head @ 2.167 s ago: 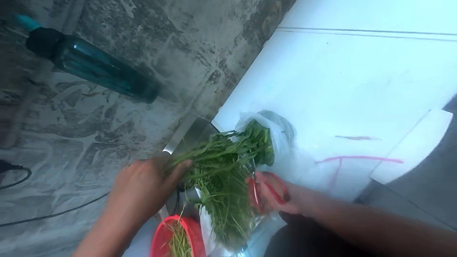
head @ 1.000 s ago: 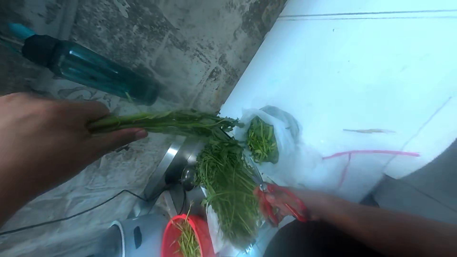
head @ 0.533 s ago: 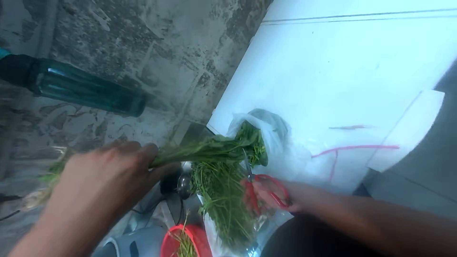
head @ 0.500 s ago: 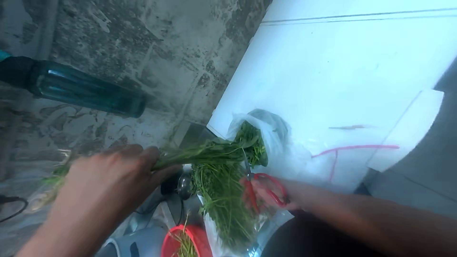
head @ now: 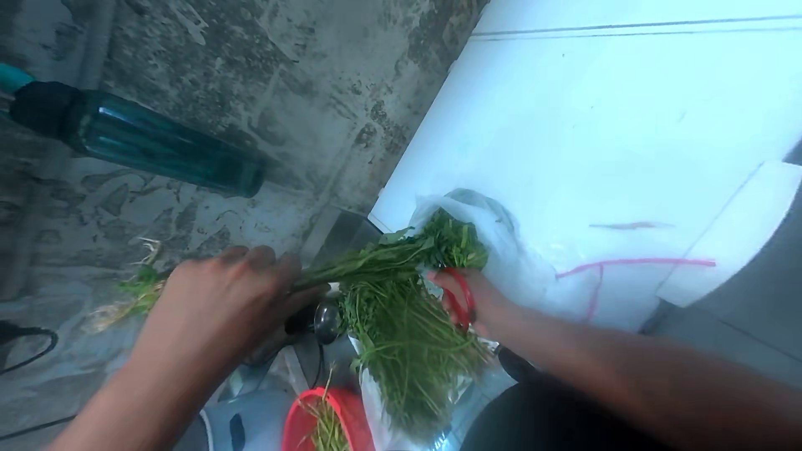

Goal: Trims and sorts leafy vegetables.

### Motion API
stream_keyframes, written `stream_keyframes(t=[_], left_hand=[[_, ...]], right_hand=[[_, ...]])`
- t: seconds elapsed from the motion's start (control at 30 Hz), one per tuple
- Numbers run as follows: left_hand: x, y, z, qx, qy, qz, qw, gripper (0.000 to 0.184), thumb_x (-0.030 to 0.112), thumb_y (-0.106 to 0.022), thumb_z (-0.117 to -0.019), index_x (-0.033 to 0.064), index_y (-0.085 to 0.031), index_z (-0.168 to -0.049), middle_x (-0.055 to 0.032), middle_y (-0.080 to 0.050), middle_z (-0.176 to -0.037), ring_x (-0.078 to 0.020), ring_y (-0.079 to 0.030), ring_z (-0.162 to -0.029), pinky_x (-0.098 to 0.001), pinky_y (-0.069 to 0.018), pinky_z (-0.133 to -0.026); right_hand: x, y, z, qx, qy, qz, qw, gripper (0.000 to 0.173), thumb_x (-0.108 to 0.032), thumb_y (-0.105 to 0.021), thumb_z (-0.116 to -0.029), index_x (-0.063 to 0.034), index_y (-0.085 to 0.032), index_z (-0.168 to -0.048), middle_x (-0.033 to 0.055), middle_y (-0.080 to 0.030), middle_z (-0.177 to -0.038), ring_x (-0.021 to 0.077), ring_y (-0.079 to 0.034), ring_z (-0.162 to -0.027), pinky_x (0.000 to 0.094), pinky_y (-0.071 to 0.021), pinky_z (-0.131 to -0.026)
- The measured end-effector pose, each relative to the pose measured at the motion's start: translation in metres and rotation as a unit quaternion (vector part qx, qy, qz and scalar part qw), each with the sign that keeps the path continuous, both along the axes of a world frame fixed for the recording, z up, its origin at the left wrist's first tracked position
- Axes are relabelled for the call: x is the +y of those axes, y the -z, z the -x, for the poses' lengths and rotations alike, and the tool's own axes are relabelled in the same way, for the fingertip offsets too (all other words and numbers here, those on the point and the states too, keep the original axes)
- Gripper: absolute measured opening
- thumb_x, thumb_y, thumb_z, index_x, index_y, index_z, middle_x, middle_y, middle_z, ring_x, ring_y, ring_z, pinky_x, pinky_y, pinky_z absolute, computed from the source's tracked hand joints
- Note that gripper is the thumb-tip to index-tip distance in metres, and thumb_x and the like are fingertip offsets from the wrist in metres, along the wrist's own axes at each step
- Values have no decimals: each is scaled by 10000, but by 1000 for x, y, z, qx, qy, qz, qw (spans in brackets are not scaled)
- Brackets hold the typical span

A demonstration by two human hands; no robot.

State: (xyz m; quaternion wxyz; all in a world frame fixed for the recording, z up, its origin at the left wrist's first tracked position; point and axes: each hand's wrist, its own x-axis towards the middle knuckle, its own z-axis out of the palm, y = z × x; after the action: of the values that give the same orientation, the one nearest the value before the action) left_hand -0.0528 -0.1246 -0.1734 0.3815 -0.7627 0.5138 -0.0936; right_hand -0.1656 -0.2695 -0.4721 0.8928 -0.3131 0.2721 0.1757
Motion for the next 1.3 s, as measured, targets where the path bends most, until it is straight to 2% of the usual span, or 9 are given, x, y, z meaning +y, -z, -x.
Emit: stream_keyframes(t=[0.2, 0.33, 0.5, 0.6, 0.7, 0.83, 0.93, 1.07, 1.3], left_hand=[[-9, -16, -11, -23, -26, 35, 999, 389, 457, -759, -855, 158, -587, -676, -27, -507, -591, -277, -592, -533, -458, -419, -430], [-17, -21, -7, -39, -26, 51, 998, 401, 467, -755, -858, 149, -584, -684, -34, -501, -594, -283, -582, -525, -463, -408, -425], [-23, 0, 0, -3, -25, 78, 997, 509, 583, -665, -893, 144, -560, -659, -39, -494, -579, -289, -581, -518, -470, -427, -426], [-19, 17, 1, 25, -7, 61, 998, 551, 644, -633, -886, 153, -560, -648, -24, -494, -574, -263, -582, -512, -449, -440, -418], [-11, 28, -6, 54, 20, 22, 998, 548, 665, -644, -874, 173, -579, -643, -2, -494, -569, -226, -582, -522, -417, -446, -428], [-8, 41, -20, 72, 43, -7, 996, 526, 644, -663, -884, 166, -597, -674, -2, -491, -576, -220, -586, -531, -403, -459, -437], [-10, 44, -30, 60, 39, -12, 997, 511, 627, -666, -890, 160, -615, -690, -12, -509, -587, -235, -601, -550, -420, -477, -456], [-16, 36, -34, 47, 8, 4, 999, 470, 580, -726, -863, 166, -608, -673, -15, -545, -605, -240, -621, -562, -438, -479, -449], [-27, 17, -31, 16, 3, 57, 998, 479, 538, -738, -870, 138, -575, -664, -42, -508, -592, -283, -597, -546, -464, -440, -440]], right_hand=[[9, -8, 32, 20, -115, -97, 988, 520, -550, -517, -1029, -136, -498, -1344, 48, -606, -898, 189, -648, -777, 385, -580, -722], [18, 1, 55, -105, -241, -96, 960, 644, -615, -461, -1019, -149, -411, -1460, 64, -640, -1106, 207, -656, -990, 417, -557, -845], [17, -6, 50, -241, -204, -93, 944, 746, -681, -614, -886, -202, -412, -1422, -5, -635, -1193, 164, -632, -1092, 383, -540, -896], [12, -2, 35, -200, -129, -106, 965, 660, -603, -490, -1001, -150, -379, -1468, 54, -630, -1252, 220, -641, -1132, 442, -560, -904], [-1, -7, 21, -123, -81, -58, 987, 533, -491, -317, -1085, -85, -484, -1387, 106, -664, -1160, 226, -670, -1013, 405, -558, -830], [-1, 13, 12, -36, -14, -28, 999, 389, -454, -597, -1019, -96, -598, -1171, 27, -594, -769, 137, -611, -612, 281, -558, -584], [-1, 7, 14, -11, 7, 11, 1000, 358, -407, -667, -991, -76, -595, -1108, 30, -556, -682, 129, -565, -513, 261, -522, -491], [2, 4, 22, -11, 1, -5, 1000, 383, -434, -614, -1017, -79, -565, -1151, 41, -574, -722, 147, -607, -562, 293, -564, -538], [14, 3, 55, -106, -222, -75, 966, 575, -603, -448, -1030, -161, -440, -1399, 30, -636, -1005, 170, -660, -896, 368, -563, -780]])
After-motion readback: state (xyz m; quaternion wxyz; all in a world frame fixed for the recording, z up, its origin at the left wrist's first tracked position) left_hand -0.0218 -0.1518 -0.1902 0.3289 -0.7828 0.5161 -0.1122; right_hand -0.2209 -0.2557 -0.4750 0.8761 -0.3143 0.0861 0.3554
